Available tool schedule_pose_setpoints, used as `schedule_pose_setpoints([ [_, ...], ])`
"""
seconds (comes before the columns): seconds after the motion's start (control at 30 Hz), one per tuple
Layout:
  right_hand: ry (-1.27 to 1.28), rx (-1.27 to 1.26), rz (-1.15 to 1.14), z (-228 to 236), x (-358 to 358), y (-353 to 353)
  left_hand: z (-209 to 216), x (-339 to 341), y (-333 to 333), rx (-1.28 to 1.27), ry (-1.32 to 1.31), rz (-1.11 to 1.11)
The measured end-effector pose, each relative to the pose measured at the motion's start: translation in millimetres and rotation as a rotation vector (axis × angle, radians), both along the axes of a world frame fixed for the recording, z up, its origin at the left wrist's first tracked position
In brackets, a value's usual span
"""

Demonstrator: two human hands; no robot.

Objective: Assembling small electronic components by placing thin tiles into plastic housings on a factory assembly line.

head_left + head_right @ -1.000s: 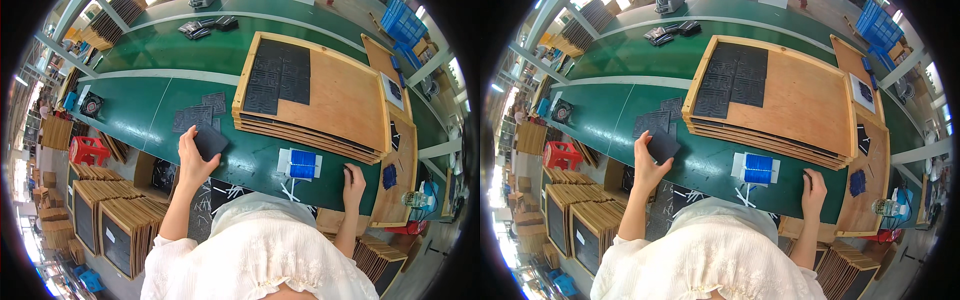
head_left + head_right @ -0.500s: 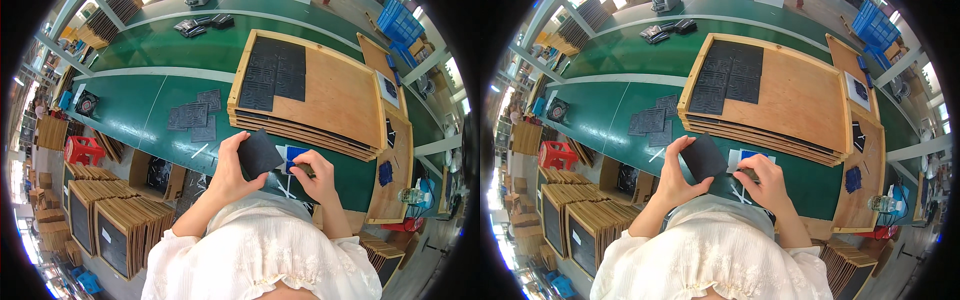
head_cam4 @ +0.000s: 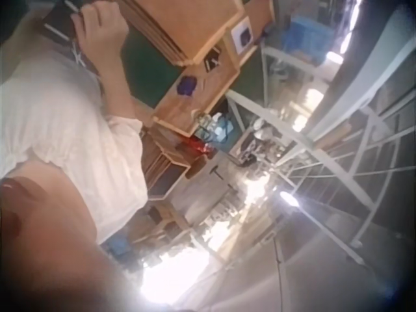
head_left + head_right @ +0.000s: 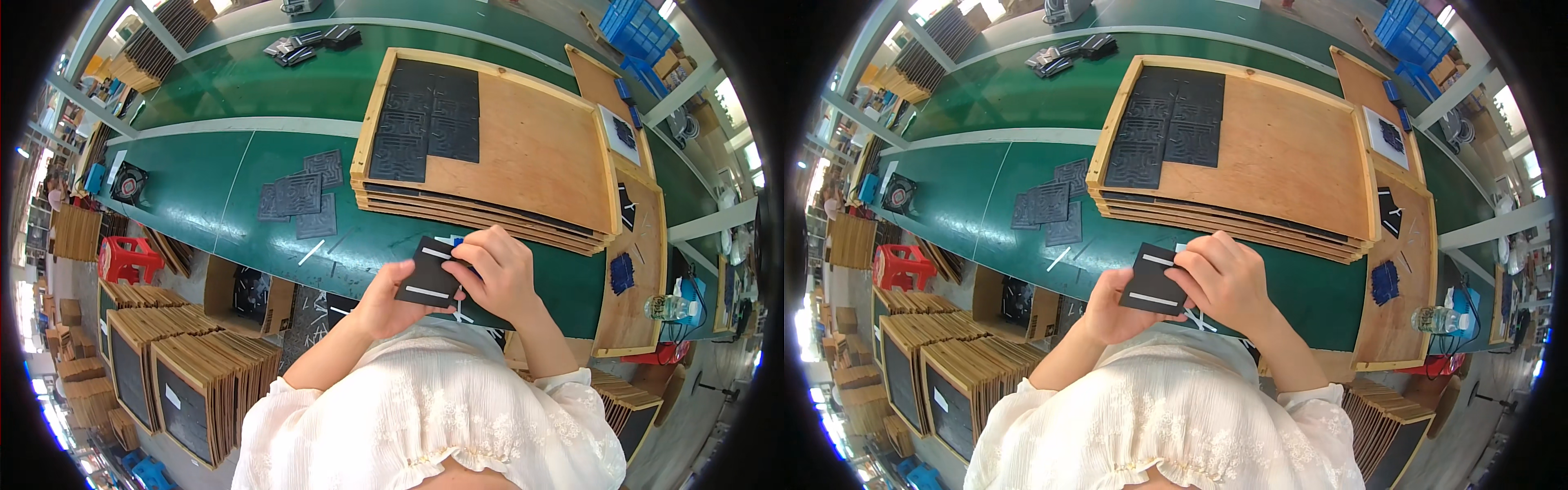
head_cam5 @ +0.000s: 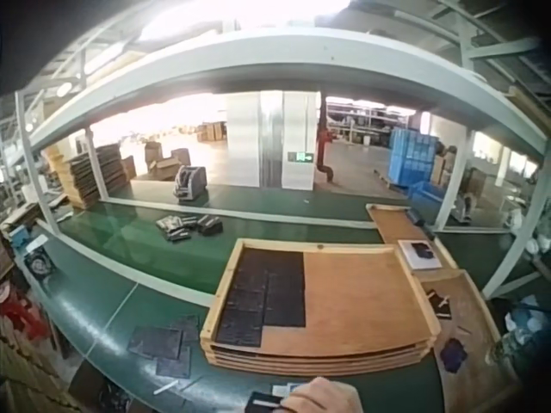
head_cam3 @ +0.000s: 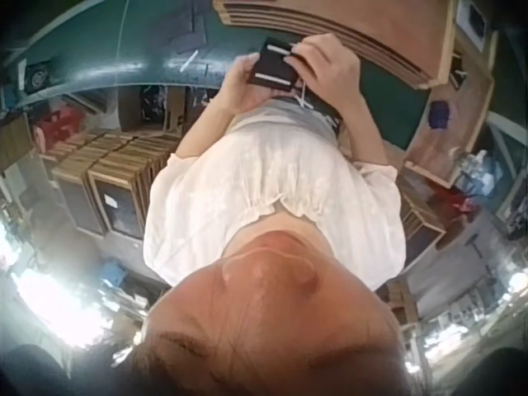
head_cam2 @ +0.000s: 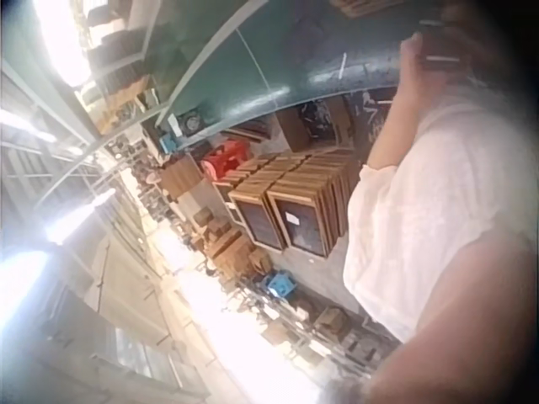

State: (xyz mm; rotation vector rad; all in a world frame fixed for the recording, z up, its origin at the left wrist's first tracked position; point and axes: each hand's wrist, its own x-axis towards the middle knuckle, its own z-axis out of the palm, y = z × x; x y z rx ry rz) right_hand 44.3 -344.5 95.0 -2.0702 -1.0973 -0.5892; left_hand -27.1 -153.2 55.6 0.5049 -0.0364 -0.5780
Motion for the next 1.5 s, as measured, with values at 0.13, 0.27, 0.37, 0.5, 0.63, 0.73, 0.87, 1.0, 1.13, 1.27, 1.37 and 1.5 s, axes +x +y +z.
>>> schedule_pose_setpoints([
  [0.13,-0.056,-0.046,-0.03,4,12,-3,1,2,-2,0.072,0.057,0.003],
  [0.27,-0.017,-0.035,0.08,8,10,5,9,5,-8,0.093,0.117,0.031],
  [0.37,-0.01,-0.037,0.154,9,11,9,13,8,-7,0.1,0.241,0.135],
  [0.5,-0.098,-0.043,0.018,11,23,10,18,10,-2,0.081,0.106,0.007],
  [0.63,-0.029,-0.013,0.149,8,20,14,10,10,1,0.092,0.141,0.051],
  [0.73,-0.079,-0.091,0.181,7,9,19,11,11,2,0.087,0.167,0.081],
  [0.87,-0.015,-0.123,0.35,1,0,24,6,12,8,0.083,0.244,0.099],
  [1.0,-0.08,-0.169,0.279,6,-10,25,29,20,7,0.181,0.276,0.162],
  [1.13,-0.118,-0.144,0.162,8,5,25,14,18,8,0.142,0.217,0.101],
  [1.27,-0.067,-0.201,0.347,3,-11,29,20,26,12,0.276,0.273,0.141],
  [1.37,-0.139,-0.17,0.212,5,0,28,25,26,12,0.21,0.309,0.162],
  [1.5,-0.117,-0.162,0.197,5,9,31,21,24,9,0.263,0.234,0.157],
])
